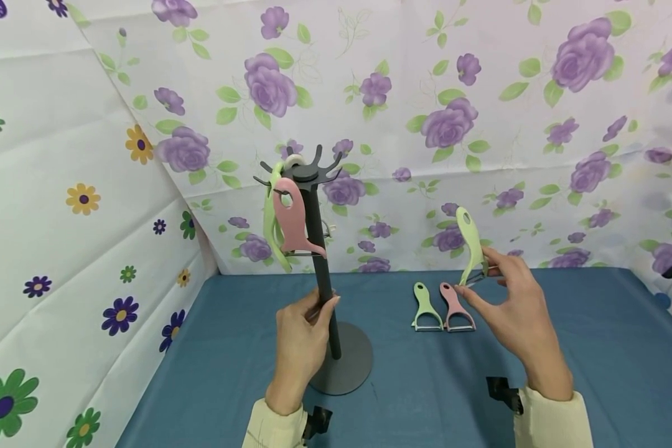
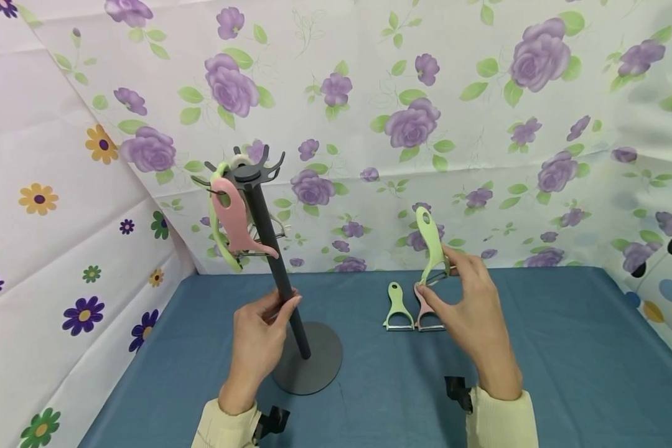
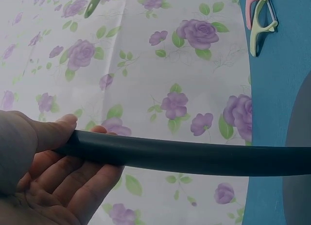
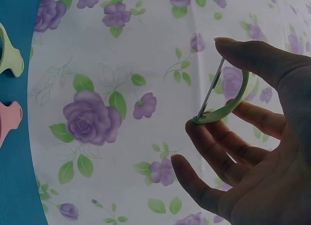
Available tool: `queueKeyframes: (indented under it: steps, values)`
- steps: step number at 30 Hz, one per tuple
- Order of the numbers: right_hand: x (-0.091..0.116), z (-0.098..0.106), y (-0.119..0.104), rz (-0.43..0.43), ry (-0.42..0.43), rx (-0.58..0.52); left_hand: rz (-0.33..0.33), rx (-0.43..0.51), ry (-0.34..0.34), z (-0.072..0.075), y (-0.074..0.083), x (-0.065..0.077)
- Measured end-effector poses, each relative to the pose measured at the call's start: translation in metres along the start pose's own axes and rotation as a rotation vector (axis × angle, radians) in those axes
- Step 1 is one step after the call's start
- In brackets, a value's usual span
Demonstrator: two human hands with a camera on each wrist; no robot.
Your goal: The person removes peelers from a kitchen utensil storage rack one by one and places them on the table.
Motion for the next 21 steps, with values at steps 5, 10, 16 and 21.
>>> queueKeyframes:
  steps: [5,10,16,21]
  values:
    - [-0.001,-0.003,0.004,-0.02,-0.02,0.006,-0.006,-0.003,0.004,0.0,-0.001,0.0]
    - [-0.001,-0.005,0.008,-0.037,-0.026,0.011,-0.009,0.0,0.007,0.0,0.0,0.0]
    - [-0.001,-0.006,0.015,-0.065,-0.027,0.014,-0.006,-0.011,0.007,0.0,0.001,0.001]
    - [-0.001,-0.007,0.02,-0.081,-0.04,0.004,-0.006,-0.002,0.003,0.0,0.001,0.0]
Point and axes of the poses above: each hand's wrist, its own x-axis away from the middle knuckle, its own z-axis out of the back of the hand, y = z × x, the point moved 5 cm from there along -x, towards the middle knuckle, and after that the axes turned 15 degrees about -y, right-handed, at the moved point
